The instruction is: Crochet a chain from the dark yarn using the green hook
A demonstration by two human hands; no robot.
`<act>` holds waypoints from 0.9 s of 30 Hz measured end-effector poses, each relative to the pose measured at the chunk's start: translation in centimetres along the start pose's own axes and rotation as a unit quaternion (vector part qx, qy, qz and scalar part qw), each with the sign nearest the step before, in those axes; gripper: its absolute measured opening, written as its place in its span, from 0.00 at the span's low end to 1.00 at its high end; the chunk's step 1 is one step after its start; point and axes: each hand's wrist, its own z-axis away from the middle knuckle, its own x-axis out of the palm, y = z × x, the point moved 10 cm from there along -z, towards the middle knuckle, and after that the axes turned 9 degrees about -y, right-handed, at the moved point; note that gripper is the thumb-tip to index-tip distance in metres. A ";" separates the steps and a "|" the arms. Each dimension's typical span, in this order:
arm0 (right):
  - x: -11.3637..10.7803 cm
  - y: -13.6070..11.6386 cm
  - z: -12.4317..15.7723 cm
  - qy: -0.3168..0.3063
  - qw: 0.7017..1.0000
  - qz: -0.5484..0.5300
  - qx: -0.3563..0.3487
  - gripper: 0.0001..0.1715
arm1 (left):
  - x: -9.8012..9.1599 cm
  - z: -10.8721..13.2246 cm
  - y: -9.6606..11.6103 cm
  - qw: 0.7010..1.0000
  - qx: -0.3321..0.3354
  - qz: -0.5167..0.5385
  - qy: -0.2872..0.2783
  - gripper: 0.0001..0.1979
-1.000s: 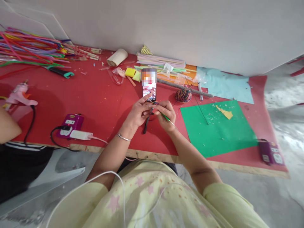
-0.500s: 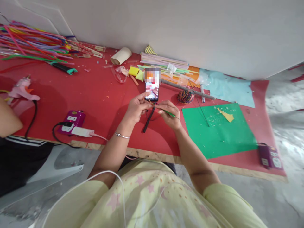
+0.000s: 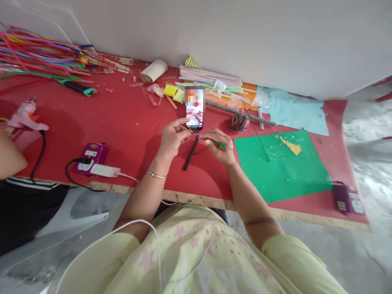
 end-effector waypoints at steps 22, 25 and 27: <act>0.7 1.7 1.6 0.165 0.981 -0.072 0.065 0.13 | 2.2 1.2 -0.4 0.986 0.122 -0.107 0.026 0.26; 0.9 2.2 2.3 0.206 0.972 -0.089 0.074 0.14 | 2.4 1.1 -1.8 0.995 0.085 -0.030 0.039 0.29; 1.3 3.2 2.7 0.232 0.961 -0.122 0.090 0.15 | 2.6 0.9 -2.6 0.997 0.055 0.027 0.036 0.32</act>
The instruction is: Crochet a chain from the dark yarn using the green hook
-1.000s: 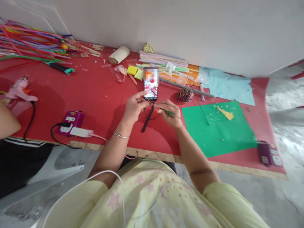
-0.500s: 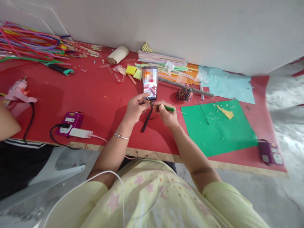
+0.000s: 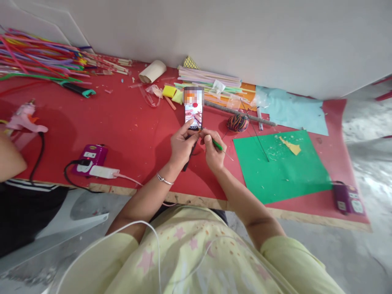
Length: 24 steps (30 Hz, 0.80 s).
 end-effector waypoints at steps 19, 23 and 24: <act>0.7 1.7 -1.3 -0.007 0.990 -0.105 0.098 0.20 | 0.0 -0.1 3.0 0.988 0.080 -0.132 0.007 0.31; 1.8 1.6 -2.0 0.030 0.961 -0.235 0.141 0.22 | 0.4 0.1 5.0 0.983 0.114 -0.144 0.029 0.31; 2.1 1.3 -2.2 0.036 0.950 -0.269 0.153 0.22 | 0.5 0.2 5.4 0.981 0.123 -0.148 0.032 0.31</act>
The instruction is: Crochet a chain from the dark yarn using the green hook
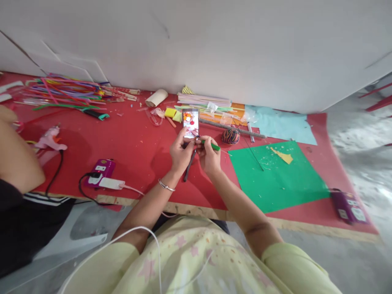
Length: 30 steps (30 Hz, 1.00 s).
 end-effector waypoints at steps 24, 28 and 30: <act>0.8 -4.2 2.8 -0.065 0.995 0.075 -0.008 0.18 | -0.1 -0.1 2.5 0.953 -0.179 0.166 -0.177 0.33; 0.4 -5.2 3.0 -0.103 0.979 0.170 -0.048 0.16 | 0.0 0.1 1.8 0.948 -0.195 0.172 -0.182 0.29; 0.8 -6.4 3.4 -0.136 0.960 0.231 -0.080 0.14 | 0.1 0.0 1.6 0.946 -0.196 0.169 -0.196 0.28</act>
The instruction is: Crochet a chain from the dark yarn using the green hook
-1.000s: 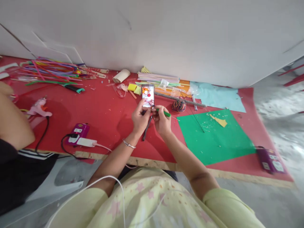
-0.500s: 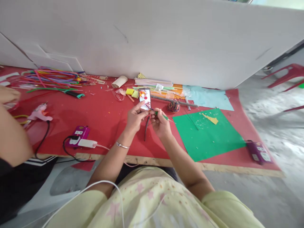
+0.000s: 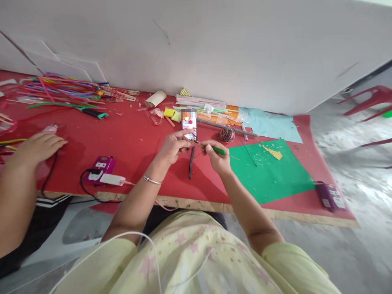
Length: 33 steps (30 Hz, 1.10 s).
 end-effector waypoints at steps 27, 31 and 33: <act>-1.6 -1.1 1.0 -0.012 1.000 0.024 0.005 0.14 | -0.5 -0.4 -0.6 0.999 0.018 -0.044 -0.011 0.21; -1.6 -0.5 0.4 0.000 1.000 0.014 0.008 0.15 | -0.4 -0.6 -1.3 0.999 0.006 -0.031 -0.023 0.19; -1.8 0.0 0.0 0.016 1.000 -0.001 0.012 0.16 | -0.5 -0.7 -1.8 1.000 -0.006 -0.017 -0.021 0.19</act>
